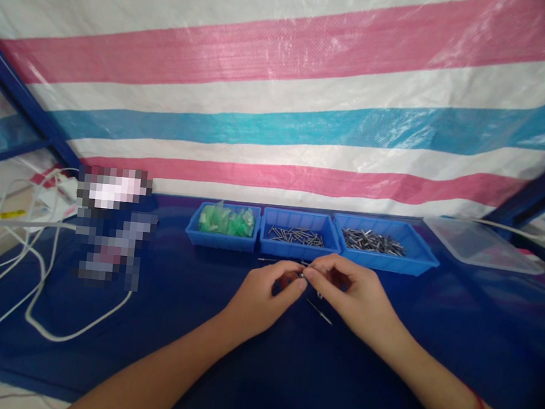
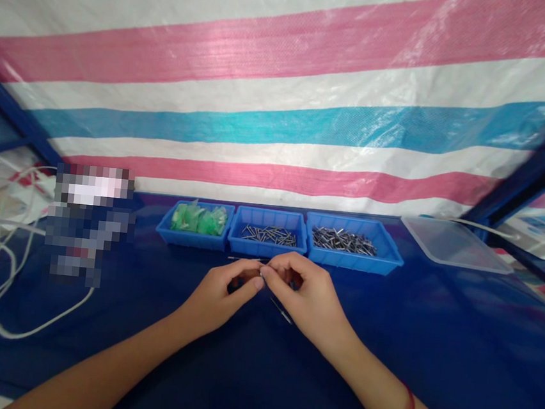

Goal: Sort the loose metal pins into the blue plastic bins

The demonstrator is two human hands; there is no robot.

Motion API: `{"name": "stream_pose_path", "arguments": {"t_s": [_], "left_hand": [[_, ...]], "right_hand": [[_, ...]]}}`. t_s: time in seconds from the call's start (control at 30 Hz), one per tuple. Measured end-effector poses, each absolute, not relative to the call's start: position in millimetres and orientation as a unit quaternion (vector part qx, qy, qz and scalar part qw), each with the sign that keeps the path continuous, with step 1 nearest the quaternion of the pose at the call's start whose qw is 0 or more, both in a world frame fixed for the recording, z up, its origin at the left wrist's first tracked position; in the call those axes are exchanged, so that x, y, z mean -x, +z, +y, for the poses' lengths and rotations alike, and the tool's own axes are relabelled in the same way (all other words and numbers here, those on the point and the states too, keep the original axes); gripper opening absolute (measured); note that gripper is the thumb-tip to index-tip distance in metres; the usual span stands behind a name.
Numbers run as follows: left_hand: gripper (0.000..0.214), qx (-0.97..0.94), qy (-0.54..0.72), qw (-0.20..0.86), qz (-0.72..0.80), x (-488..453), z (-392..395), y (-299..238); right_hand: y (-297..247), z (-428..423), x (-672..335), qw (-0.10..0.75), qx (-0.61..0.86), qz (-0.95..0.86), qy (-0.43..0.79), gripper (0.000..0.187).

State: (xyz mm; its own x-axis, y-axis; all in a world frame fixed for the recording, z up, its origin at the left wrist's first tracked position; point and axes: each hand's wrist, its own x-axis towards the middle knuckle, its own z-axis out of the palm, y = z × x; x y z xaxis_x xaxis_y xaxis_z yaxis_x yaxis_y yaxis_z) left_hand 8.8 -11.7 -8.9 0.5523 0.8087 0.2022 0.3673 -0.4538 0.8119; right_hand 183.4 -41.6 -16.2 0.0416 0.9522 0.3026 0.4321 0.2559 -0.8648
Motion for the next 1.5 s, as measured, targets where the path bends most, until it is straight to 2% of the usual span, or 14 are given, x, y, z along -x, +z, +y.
{"name": "stream_pose_path", "arguments": {"t_s": [0.17, 0.47, 0.63, 0.83, 1.03, 1.13, 1.23, 1.33, 1.5], "left_hand": [[0.022, -0.815, 0.292, 0.364, 0.344, -9.2, -10.5, -10.4], [0.017, -0.782, 0.366, 0.324, 0.387, -4.4, -10.6, -8.5], [0.022, -0.812, 0.329, 0.286, 0.387, -3.2, -9.3, -6.8], [0.026, -0.853, 0.219, 0.108, 0.46, 3.2, -4.8, -14.9], [0.017, -0.873, 0.151, 0.087, 0.456, 6.3, -3.4, -18.0], [0.016, -0.874, 0.144, 0.093, 0.454, 5.2, -4.3, -17.9], [0.017, -0.874, 0.138, 0.094, 0.456, 3.7, -5.1, -18.3], [0.019, -0.873, 0.154, 0.114, 0.449, 2.1, -4.5, -17.8], [0.018, -0.828, 0.265, 0.277, 0.409, -0.2, -1.4, -15.1]], "right_hand": [[-9.9, -44.4, -183.7, 0.45, 0.533, -0.676, 0.236, 0.02], [-4.9, -44.2, -188.6, 0.42, 0.49, -0.741, 0.185, 0.018], [-4.1, -38.4, -196.2, 0.398, 0.48, -0.762, 0.179, 0.02], [-0.9, -23.8, -241.6, 0.397, 0.596, -0.698, 0.012, 0.017], [-16.7, -8.6, -289.2, 0.307, 0.681, -0.65, -0.142, 0.018], [-22.3, -5.9, -288.9, 0.307, 0.666, -0.659, -0.169, 0.022], [-17.3, -10.8, -269.5, 0.338, 0.624, -0.685, -0.169, 0.022], [-8.1, -22.9, -237.3, 0.374, 0.564, -0.727, -0.119, 0.019], [-7.3, -41.5, -192.7, 0.378, 0.456, -0.804, 0.058, 0.013]]}}
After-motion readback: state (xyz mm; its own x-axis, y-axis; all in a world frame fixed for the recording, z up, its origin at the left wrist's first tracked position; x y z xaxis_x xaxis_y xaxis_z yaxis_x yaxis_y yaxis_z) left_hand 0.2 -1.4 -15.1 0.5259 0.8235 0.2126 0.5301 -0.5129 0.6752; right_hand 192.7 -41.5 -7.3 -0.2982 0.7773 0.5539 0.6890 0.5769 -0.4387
